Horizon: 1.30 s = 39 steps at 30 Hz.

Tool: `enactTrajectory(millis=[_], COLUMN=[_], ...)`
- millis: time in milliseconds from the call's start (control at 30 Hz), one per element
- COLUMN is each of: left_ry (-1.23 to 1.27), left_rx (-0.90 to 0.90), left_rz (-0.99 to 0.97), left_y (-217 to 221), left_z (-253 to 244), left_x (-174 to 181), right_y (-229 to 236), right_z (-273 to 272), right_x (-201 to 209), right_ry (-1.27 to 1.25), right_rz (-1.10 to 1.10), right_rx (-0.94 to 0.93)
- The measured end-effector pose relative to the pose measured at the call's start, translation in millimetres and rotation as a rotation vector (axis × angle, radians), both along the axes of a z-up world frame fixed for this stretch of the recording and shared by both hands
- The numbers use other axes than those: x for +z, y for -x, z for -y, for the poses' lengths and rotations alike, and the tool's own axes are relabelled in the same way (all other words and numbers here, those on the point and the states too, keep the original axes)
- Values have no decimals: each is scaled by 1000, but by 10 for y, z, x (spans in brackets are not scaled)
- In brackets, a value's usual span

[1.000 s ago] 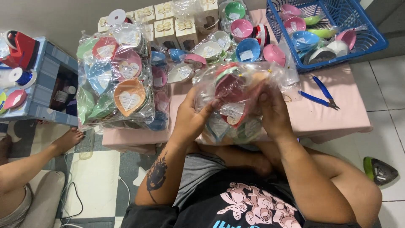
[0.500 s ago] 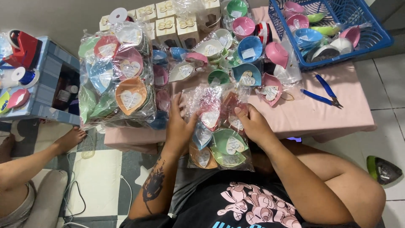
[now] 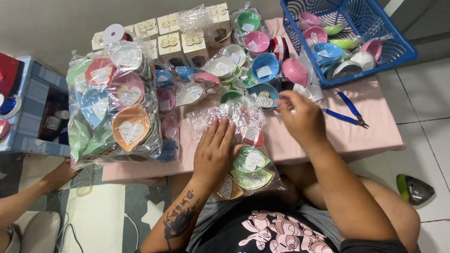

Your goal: The person places heart-shaped decorative objects into individual plastic bags and organizes these and larger bagged sets on a low table by hand.

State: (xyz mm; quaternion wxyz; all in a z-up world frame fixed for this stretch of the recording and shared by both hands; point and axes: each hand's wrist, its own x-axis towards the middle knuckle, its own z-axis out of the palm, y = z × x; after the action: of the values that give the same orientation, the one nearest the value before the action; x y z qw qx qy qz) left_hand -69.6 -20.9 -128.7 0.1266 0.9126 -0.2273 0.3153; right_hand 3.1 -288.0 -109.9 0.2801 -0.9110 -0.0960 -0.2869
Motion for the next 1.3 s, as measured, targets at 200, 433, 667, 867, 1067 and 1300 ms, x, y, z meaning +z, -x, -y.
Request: enactTrajectory(millis=[200, 433, 667, 867, 1067, 1300], left_ry=[70, 56, 74, 98, 79, 104], left_rx=[-25, -78, -72, -76, -69, -81], left_rz=[-38, -187, -236, -262, -261, -234], left_y=[-78, -37, -39, -36, -38, -42], left_z=[-21, -39, -60, -66, -64, -64], left_x=[-29, 141, 125, 128, 116, 146], right_y=[-407, -541, -765, -772, -690, -826], right_z=[459, 543, 841, 933, 378, 104], right_x=[308, 372, 727, 728, 644, 772], right_ry=[639, 624, 255, 382, 127, -275], right_rz=[265, 261, 393, 194, -259, -939], right_rx=[-179, -142, -136, -361, -134, -218])
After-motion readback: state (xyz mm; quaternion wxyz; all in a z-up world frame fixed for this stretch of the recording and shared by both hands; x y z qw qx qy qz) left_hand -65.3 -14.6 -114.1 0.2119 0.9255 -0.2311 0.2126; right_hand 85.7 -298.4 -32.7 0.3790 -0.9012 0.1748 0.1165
